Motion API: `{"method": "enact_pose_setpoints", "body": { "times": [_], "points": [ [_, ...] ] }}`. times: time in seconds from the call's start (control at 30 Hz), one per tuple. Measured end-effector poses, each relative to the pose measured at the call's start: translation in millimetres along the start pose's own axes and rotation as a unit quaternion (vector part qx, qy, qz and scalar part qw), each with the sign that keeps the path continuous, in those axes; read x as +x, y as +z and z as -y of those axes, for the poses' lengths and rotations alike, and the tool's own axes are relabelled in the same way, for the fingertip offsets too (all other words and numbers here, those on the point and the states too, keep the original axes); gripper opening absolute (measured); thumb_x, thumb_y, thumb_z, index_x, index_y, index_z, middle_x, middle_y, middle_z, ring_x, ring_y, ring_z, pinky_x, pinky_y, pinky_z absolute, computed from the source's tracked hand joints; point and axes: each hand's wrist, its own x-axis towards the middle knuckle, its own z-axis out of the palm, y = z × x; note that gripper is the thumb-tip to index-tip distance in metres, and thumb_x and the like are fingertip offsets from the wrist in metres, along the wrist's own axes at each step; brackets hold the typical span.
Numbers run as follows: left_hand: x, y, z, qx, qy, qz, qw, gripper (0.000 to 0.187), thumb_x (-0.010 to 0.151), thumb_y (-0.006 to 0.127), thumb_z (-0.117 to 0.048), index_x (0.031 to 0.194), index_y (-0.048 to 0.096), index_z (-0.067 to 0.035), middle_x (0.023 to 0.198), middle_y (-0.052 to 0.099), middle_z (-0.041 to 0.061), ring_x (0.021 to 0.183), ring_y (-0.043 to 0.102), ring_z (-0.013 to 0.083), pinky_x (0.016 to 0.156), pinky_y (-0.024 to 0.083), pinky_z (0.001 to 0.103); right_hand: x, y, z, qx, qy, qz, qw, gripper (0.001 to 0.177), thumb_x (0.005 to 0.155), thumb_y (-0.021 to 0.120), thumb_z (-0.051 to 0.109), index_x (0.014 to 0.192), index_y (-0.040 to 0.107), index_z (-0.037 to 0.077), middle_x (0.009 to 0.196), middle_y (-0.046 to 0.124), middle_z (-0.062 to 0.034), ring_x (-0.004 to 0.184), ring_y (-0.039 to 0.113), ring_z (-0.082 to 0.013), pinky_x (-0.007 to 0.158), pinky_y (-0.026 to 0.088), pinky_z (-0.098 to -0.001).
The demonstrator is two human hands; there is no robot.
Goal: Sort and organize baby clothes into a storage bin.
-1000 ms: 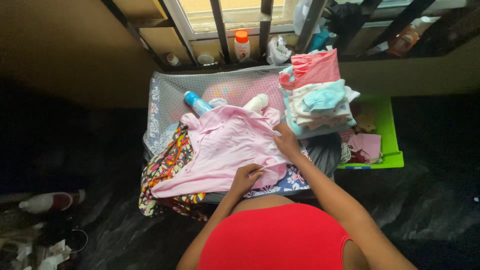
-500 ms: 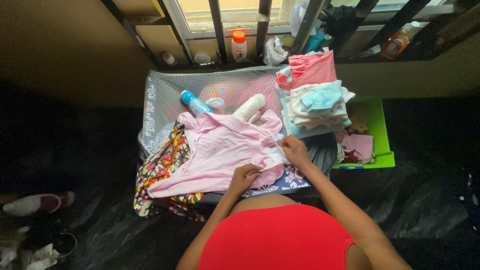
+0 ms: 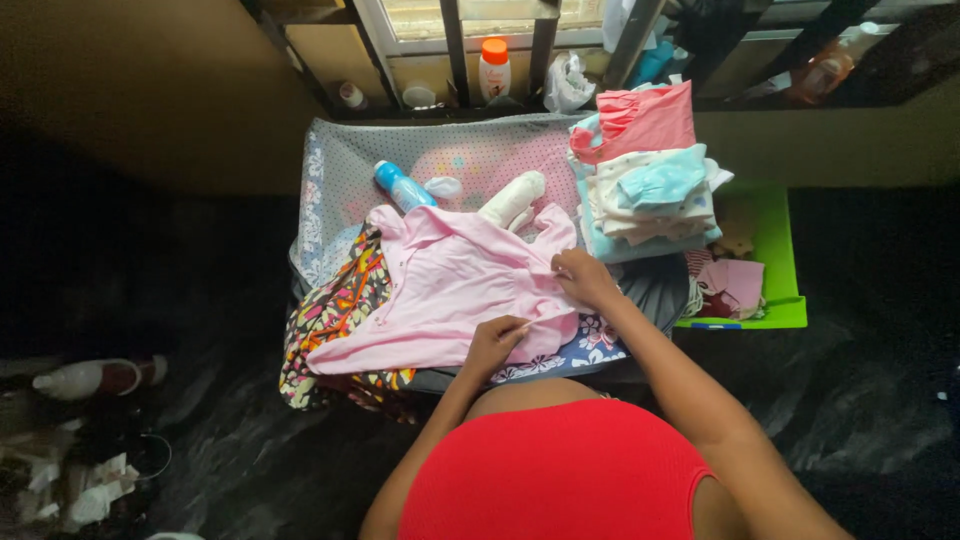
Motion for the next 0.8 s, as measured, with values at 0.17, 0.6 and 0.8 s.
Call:
{"method": "enact_pose_setpoints", "body": {
  "times": [0.17,0.6,0.8],
  "points": [
    [-3,-4,-13,0.003,-0.05,-0.056,0.997,0.018,0.094,0.072,-0.015,0.107,0.077,-0.003,0.089,0.076,0.013,0.08,0.067,0.0159,0.073,0.053,0.029,-23,-34,35,0.022,-0.037,-0.022,0.999,0.02,0.074,0.071,0.001,0.091,0.061,0.007,0.088,0.06,-0.0126,0.092,0.06,-0.0348,0.079,0.049,-0.0437],
    [35,36,-35,0.266,0.215,-0.008,0.94,0.025,0.078,0.079,-0.015,0.101,0.072,-0.008,0.097,0.067,0.013,0.093,0.064,0.0345,0.08,0.05,0.045,-61,-24,66,0.048,0.084,-0.101,0.99,0.017,0.079,0.069,0.001,0.094,0.067,0.007,0.085,0.059,-0.0133,0.078,0.063,-0.033,0.068,0.049,-0.044],
    [38,41,-51,0.207,0.207,-0.015,0.956,0.013,0.086,0.076,-0.012,0.099,0.074,-0.01,0.089,0.07,0.01,0.08,0.069,0.0287,0.07,0.053,0.039,-77,10,30,0.138,0.189,-0.101,0.967,0.015,0.087,0.067,0.012,0.099,0.074,0.006,0.071,0.07,-0.0121,0.061,0.067,-0.022,0.058,0.051,-0.037]
  ]
}}
